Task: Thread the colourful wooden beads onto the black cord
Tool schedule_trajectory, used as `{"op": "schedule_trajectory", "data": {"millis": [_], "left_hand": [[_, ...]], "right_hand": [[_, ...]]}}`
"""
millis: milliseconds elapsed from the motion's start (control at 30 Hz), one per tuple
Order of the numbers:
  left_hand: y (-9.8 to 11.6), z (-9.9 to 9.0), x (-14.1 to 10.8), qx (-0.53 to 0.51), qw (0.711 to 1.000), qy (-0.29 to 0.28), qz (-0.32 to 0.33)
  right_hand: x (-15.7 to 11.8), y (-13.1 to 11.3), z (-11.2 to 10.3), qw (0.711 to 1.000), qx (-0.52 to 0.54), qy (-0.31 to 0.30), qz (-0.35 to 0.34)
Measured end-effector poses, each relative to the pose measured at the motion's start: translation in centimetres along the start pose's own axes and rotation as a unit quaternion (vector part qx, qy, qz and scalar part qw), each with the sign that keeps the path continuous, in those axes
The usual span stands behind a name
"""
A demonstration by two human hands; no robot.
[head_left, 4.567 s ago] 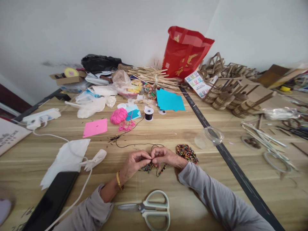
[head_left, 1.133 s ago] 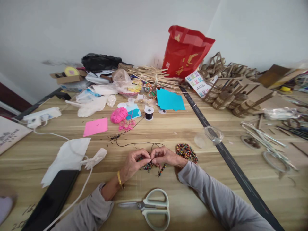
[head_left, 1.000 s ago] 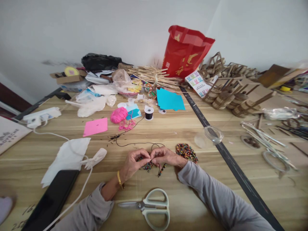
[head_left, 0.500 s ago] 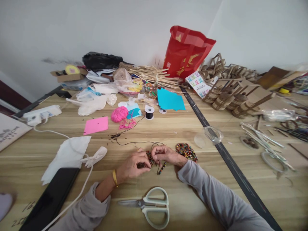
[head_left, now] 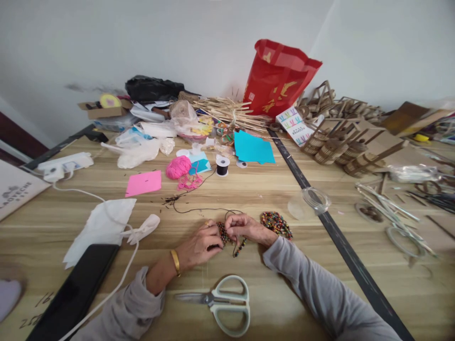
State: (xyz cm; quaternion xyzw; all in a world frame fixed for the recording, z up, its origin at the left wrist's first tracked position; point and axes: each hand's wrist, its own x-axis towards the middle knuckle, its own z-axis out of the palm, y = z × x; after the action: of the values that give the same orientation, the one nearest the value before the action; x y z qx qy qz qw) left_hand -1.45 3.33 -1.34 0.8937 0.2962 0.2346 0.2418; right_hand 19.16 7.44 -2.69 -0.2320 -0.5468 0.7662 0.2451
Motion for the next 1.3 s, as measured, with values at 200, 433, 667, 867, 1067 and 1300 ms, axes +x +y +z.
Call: {"op": "schedule_trajectory", "data": {"millis": [200,433,667,867,1067,1300], "left_hand": [[-0.2,-0.1,0.1,-0.014,1.000,0.014,-0.015],[-0.1,0.1,0.2,-0.007,1.000,0.021,-0.018],[-0.2,0.6,0.1,0.012,1.000,0.016,-0.013],[-0.1,0.7,0.2,0.016,0.999,0.024,-0.019],[0.3,1.0,0.4,0.029,0.999,0.029,-0.024],[0.6,1.7,0.8,0.056,0.997,0.050,-0.035]], "right_hand": [[0.0,0.1,-0.1,1.000,0.003,-0.004,-0.004],[0.0,0.3,-0.2,1.000,0.007,0.001,-0.005],[0.0,0.4,-0.2,1.000,0.024,0.010,0.002],[0.0,0.3,-0.2,1.000,0.022,0.008,-0.003],[0.1,0.5,-0.3,1.000,0.027,0.005,-0.009],[0.1,0.4,-0.2,0.999,0.032,-0.001,-0.014]]}}
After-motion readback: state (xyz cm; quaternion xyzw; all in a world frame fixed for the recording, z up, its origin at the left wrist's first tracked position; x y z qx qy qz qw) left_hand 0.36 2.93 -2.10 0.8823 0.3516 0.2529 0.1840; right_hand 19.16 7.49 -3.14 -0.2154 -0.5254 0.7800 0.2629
